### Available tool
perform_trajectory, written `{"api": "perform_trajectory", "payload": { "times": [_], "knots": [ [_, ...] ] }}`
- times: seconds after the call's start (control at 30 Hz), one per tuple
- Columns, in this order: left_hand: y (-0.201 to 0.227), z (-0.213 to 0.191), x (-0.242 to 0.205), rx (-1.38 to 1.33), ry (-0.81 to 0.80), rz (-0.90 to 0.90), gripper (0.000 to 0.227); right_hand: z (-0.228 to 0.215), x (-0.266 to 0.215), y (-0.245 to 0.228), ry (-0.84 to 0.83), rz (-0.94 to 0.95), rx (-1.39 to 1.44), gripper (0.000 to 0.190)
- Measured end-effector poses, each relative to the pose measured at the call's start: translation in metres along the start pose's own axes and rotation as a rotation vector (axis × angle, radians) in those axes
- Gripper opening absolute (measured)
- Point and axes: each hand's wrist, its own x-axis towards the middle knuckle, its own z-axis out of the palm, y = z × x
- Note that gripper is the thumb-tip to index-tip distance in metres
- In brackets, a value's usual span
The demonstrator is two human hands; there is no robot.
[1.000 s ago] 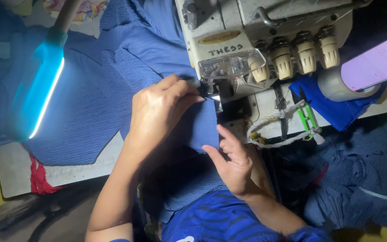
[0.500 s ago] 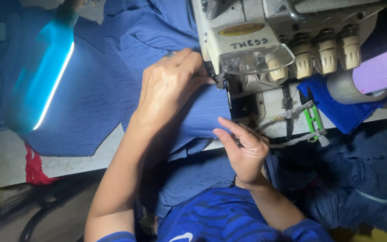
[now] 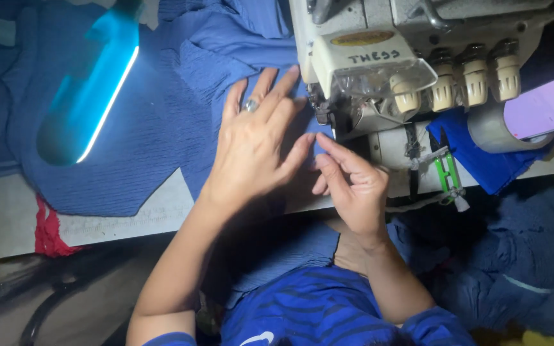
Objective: Sort and stack blue fabric pieces at a sewing workstation
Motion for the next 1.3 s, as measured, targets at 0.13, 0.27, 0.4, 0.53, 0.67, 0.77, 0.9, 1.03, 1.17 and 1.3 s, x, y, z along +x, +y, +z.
{"api": "perform_trajectory", "payload": {
  "times": [0.13, 0.27, 0.4, 0.53, 0.67, 0.77, 0.9, 1.03, 1.17, 1.3],
  "knots": [
    [-0.012, 0.001, 0.012, 0.003, 0.003, -0.031, 0.029, -0.001, 0.004, -0.007, 0.0, -0.042, -0.068, 0.023],
    [-0.019, 0.004, 0.02, -0.064, -0.047, -0.164, 0.032, -0.005, -0.004, -0.005, 0.009, -0.003, -0.022, 0.024],
    [-0.029, -0.004, -0.001, -0.371, -0.066, -0.318, 0.057, -0.02, -0.024, 0.008, 0.024, 0.1, 0.055, 0.026],
    [-0.051, -0.008, -0.023, -0.501, -0.428, -0.348, 0.122, -0.036, -0.035, 0.017, -0.081, 0.085, 0.033, 0.023],
    [-0.047, -0.03, 0.008, 0.15, -0.424, -0.417, 0.085, -0.037, -0.039, 0.02, -0.133, 0.107, 0.035, 0.02],
    [-0.103, -0.031, 0.034, 0.249, 0.179, -0.094, 0.045, -0.032, -0.045, 0.023, -0.166, 0.014, 0.088, 0.019],
    [-0.258, 0.033, 0.043, 0.191, -0.066, -0.042, 0.018, -0.025, -0.051, 0.016, -0.189, -0.031, 0.024, 0.018],
    [-0.184, -0.026, -0.002, 0.081, -0.164, -0.308, 0.021, -0.02, -0.055, 0.021, -0.141, -0.072, 0.098, 0.016],
    [-0.086, -0.063, -0.035, -0.103, -0.295, -0.615, 0.036, -0.015, -0.056, 0.023, -0.195, -0.014, 0.088, 0.015],
    [-0.089, -0.026, -0.081, 0.255, -0.288, -0.598, 0.025, -0.002, -0.052, 0.011, -0.233, -0.026, 0.109, 0.015]
  ]
}}
